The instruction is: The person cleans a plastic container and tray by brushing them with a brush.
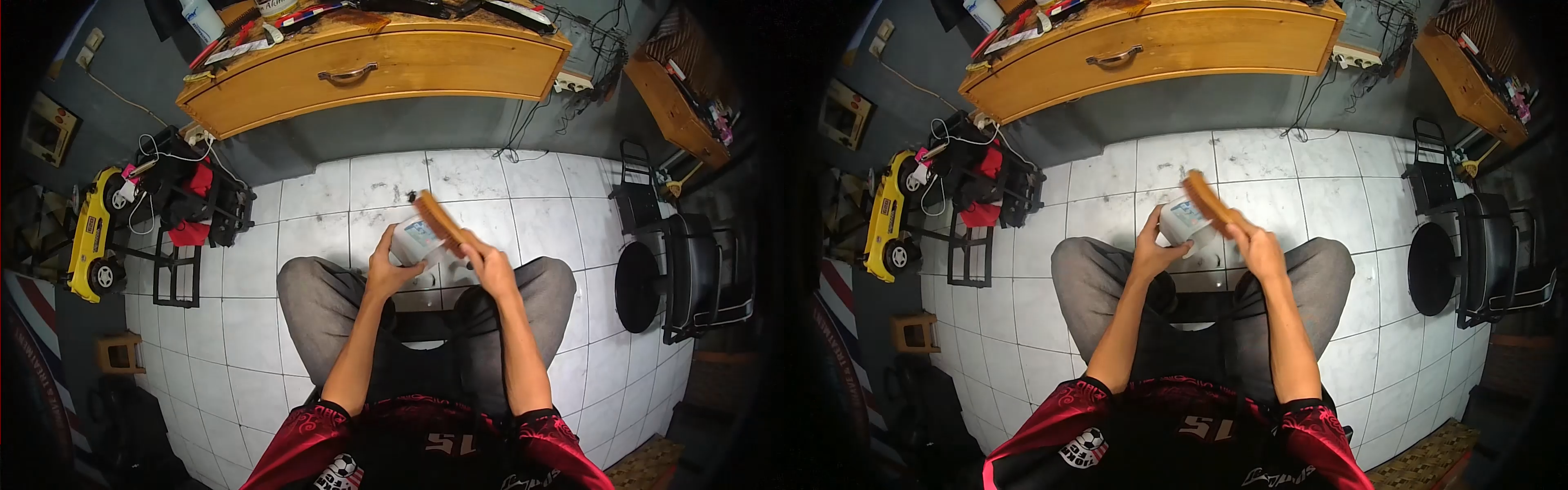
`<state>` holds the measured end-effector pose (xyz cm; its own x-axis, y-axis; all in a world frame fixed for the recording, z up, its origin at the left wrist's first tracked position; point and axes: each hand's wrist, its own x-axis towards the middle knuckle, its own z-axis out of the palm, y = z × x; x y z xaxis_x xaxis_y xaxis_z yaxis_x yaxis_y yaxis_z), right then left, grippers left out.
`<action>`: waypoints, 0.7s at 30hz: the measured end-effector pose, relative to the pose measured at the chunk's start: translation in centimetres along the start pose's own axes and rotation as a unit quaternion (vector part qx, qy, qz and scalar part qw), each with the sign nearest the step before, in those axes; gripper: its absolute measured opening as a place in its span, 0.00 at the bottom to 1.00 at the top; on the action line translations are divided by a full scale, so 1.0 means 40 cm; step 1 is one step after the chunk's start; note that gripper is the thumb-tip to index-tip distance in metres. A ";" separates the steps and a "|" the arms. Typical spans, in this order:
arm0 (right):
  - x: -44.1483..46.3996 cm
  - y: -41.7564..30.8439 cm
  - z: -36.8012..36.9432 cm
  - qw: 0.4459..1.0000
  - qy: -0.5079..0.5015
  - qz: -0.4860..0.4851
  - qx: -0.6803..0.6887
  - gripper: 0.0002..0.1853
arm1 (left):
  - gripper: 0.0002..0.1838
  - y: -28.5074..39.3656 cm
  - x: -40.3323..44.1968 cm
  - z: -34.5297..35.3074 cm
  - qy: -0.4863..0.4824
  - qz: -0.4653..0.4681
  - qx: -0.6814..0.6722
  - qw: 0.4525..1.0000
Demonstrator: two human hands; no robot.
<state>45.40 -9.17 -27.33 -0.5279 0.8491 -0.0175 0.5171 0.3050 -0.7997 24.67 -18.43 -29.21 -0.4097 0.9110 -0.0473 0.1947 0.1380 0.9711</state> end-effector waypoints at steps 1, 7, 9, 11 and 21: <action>0.006 -0.024 -0.031 0.993 0.002 0.078 -0.084 0.22 | 0.43 0.009 -0.003 0.004 -0.002 -0.011 -0.025 1.000; 0.006 0.038 -0.026 0.969 0.021 0.169 -0.180 0.24 | 0.39 0.041 0.003 0.000 0.035 -0.068 -0.197 0.977; 0.014 0.029 -0.007 0.997 0.066 -0.014 0.044 0.24 | 0.37 0.032 0.010 0.000 0.030 -0.098 -0.194 0.976; 0.004 -0.009 -0.005 0.979 0.003 0.041 0.199 0.24 | 0.36 0.025 0.007 -0.004 0.024 -0.132 -0.187 0.973; -0.007 -0.068 0.022 0.939 -0.080 0.091 0.322 0.25 | 0.26 0.046 0.005 -0.016 0.042 -0.144 -0.334 0.931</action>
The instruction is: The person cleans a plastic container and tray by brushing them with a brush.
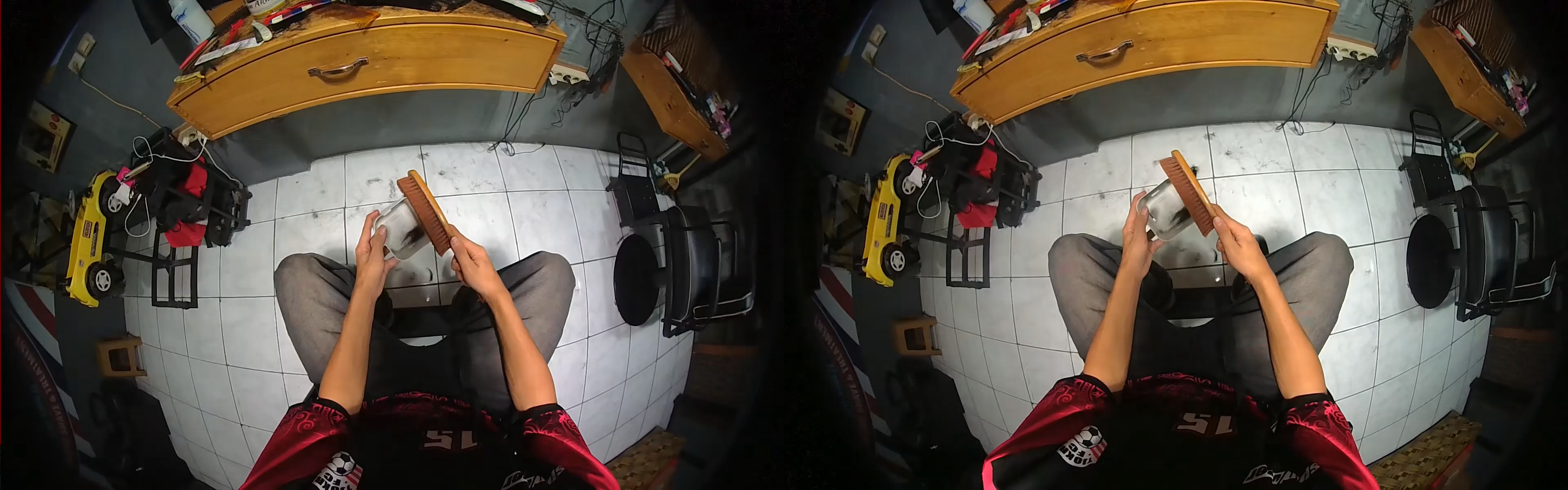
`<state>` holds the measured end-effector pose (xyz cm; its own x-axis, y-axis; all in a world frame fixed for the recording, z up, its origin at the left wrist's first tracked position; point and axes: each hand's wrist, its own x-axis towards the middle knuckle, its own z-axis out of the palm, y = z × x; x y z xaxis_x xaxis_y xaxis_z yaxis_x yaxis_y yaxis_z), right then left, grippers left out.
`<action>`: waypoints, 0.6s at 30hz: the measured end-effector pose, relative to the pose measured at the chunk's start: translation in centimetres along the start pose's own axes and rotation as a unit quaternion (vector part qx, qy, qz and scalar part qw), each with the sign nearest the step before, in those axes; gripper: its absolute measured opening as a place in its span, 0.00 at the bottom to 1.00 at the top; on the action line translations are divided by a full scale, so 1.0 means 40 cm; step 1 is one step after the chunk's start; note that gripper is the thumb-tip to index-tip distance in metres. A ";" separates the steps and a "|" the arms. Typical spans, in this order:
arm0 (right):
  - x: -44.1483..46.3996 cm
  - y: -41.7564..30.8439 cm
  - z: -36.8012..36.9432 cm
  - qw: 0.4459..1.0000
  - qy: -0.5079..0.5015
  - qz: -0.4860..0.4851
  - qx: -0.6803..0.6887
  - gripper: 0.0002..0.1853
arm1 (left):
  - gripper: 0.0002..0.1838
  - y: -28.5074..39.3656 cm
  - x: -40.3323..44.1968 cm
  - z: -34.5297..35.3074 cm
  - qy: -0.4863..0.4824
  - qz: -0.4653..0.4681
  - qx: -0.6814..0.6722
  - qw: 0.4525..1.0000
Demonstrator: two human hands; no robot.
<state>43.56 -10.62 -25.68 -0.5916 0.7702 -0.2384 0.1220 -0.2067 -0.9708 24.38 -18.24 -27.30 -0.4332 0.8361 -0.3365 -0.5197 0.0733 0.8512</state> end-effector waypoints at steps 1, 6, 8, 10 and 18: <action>-0.004 -0.024 -0.003 0.998 -0.013 0.056 0.019 0.24 | 0.26 0.004 -0.004 0.004 0.003 0.005 0.001 1.000; 0.034 0.100 -0.048 0.991 -0.017 0.099 -0.087 0.24 | 0.31 -0.019 0.026 -0.034 -0.015 0.011 -0.076 0.997; 0.044 0.192 -0.066 0.930 0.002 -0.036 -0.366 0.24 | 0.32 -0.004 0.011 -0.004 0.003 -0.008 -0.078 0.997; 0.035 0.163 -0.053 0.930 0.045 0.000 -0.365 0.23 | 0.33 -0.003 0.012 0.000 0.024 -0.022 -0.086 0.996; 0.008 0.011 -0.032 0.981 0.099 -0.060 -0.155 0.25 | 0.34 -0.013 0.021 -0.014 -0.023 -0.073 -0.059 0.995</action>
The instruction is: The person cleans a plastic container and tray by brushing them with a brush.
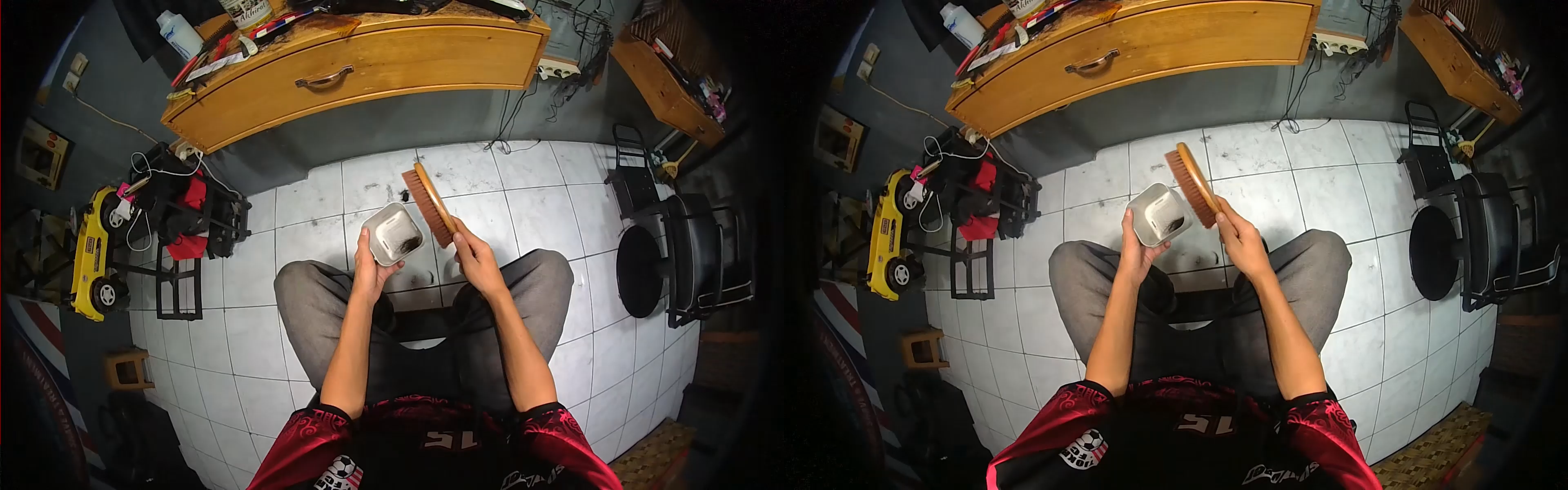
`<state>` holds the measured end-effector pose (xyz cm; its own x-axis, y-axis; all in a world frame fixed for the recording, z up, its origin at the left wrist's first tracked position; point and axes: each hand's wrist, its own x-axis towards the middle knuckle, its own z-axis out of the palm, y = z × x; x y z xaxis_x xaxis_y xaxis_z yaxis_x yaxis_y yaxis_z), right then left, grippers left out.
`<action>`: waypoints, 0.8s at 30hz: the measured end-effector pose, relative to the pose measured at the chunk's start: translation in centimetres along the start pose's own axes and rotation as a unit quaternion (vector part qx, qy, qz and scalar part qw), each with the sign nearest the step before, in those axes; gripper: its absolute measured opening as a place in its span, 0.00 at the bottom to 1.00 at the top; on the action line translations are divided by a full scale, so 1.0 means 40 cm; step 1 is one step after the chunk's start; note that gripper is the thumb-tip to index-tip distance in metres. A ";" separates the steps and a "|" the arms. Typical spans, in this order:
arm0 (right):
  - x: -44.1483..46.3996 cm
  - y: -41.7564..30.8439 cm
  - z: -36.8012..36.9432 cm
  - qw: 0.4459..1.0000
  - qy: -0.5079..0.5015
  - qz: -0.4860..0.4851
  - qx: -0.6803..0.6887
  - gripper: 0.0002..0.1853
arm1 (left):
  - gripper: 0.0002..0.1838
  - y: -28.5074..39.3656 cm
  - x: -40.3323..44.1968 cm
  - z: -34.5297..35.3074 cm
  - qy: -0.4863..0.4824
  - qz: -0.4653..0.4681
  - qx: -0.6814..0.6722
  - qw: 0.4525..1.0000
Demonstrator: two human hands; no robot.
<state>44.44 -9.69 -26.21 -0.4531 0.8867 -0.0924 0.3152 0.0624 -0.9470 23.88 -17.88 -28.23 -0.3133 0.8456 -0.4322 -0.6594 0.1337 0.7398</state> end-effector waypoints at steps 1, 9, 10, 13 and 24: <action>-0.008 -0.026 0.000 0.993 -0.039 0.047 0.098 0.24 | 0.34 -0.001 -0.003 0.008 0.001 0.002 -0.002 1.000; 0.007 0.116 0.022 0.988 -0.026 0.051 -0.146 0.24 | 0.42 0.006 -0.014 0.003 0.019 0.035 -0.056 0.998; 0.002 0.124 0.025 0.977 -0.001 0.039 -0.210 0.25 | 0.43 0.009 -0.014 0.001 0.011 0.033 -0.060 0.998; 0.013 0.108 0.023 0.972 0.040 -0.028 -0.231 0.25 | 0.42 0.012 -0.017 0.022 0.037 0.033 -0.027 0.998; -0.010 -0.029 -0.009 0.928 -0.159 0.210 0.263 0.24 | 0.42 0.002 -0.017 -0.007 0.016 0.030 0.011 0.999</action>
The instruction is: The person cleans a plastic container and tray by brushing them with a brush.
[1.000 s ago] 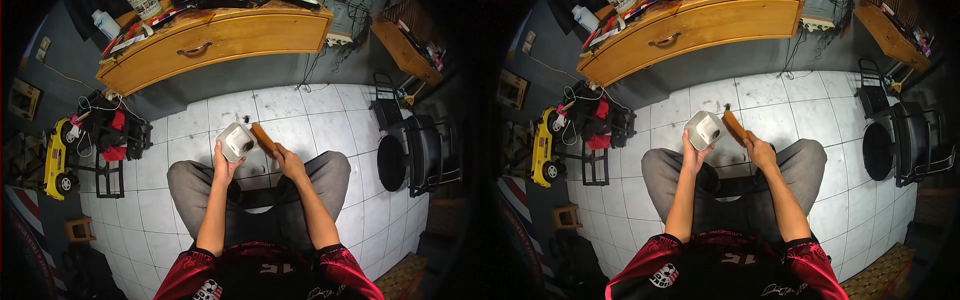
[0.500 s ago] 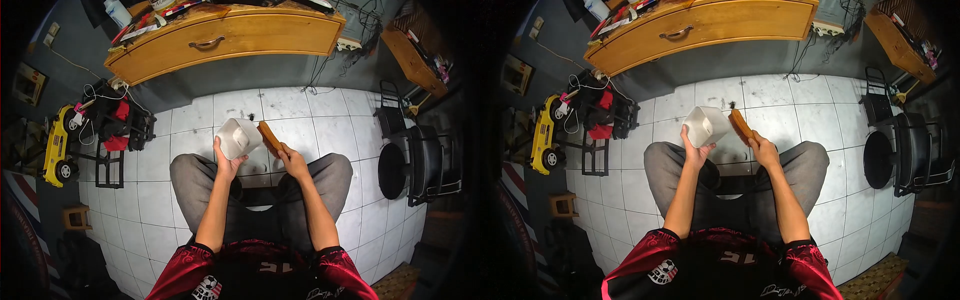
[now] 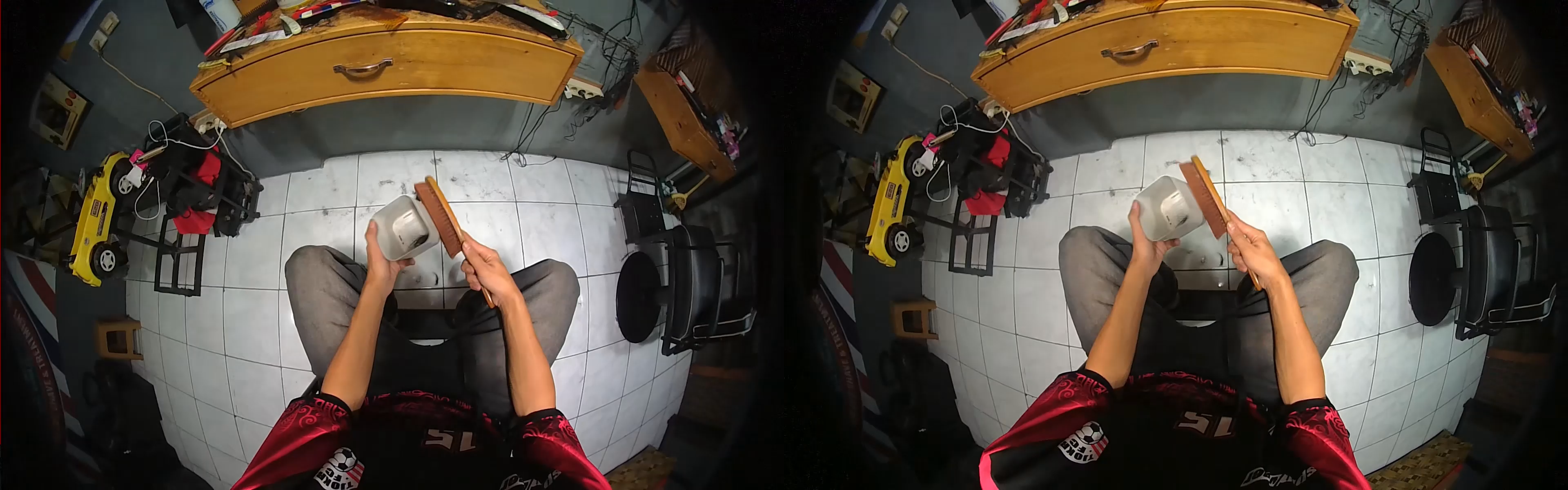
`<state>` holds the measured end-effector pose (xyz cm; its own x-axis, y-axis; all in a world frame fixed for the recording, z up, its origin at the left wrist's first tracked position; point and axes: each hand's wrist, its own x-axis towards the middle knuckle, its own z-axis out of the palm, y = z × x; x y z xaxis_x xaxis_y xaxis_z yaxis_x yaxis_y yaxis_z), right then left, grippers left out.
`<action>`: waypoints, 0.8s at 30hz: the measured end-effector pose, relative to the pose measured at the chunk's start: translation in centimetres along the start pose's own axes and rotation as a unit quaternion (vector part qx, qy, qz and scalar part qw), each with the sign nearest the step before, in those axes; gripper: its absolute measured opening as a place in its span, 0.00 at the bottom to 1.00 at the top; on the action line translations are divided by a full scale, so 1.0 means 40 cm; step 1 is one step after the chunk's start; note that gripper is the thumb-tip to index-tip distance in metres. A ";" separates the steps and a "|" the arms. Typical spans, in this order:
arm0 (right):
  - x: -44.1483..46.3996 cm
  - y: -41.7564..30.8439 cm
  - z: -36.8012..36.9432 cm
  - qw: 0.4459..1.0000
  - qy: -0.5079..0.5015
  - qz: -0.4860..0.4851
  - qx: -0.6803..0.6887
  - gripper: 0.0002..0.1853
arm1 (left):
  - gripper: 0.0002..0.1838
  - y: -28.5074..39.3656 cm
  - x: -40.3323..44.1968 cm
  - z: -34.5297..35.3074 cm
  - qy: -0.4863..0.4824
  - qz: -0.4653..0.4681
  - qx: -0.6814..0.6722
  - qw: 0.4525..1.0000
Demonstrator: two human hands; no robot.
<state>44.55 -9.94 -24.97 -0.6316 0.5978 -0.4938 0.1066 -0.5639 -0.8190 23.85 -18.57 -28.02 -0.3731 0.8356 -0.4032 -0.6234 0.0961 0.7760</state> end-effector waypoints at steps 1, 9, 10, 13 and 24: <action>0.017 0.029 -0.022 1.000 0.002 -0.004 -0.001 0.24 | 0.44 0.001 0.000 -0.001 -0.003 -0.008 -0.027 1.000; 0.037 0.060 -0.025 0.949 0.142 -0.130 -0.249 0.24 | 0.43 0.001 -0.005 0.015 0.027 0.008 -0.028 0.999; 0.013 0.022 -0.003 0.990 0.091 -0.073 -0.078 0.24 | 0.43 0.000 -0.005 0.013 0.043 0.008 -0.007 0.999; -0.015 -0.005 0.014 0.991 -0.004 -0.105 0.084 0.25 | 0.40 -0.013 0.004 0.005 0.038 0.016 0.022 0.999; 0.064 0.120 -0.035 0.935 0.113 -0.135 -0.306 0.24 | 0.44 0.009 -0.019 0.005 0.015 0.021 -0.077 0.997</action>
<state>44.50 -10.32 -30.57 -0.5275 0.8159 -0.2368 0.4304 0.0164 -0.9025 24.05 -19.07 -27.35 -0.4191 0.8207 -0.3882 -0.7041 -0.0239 0.7097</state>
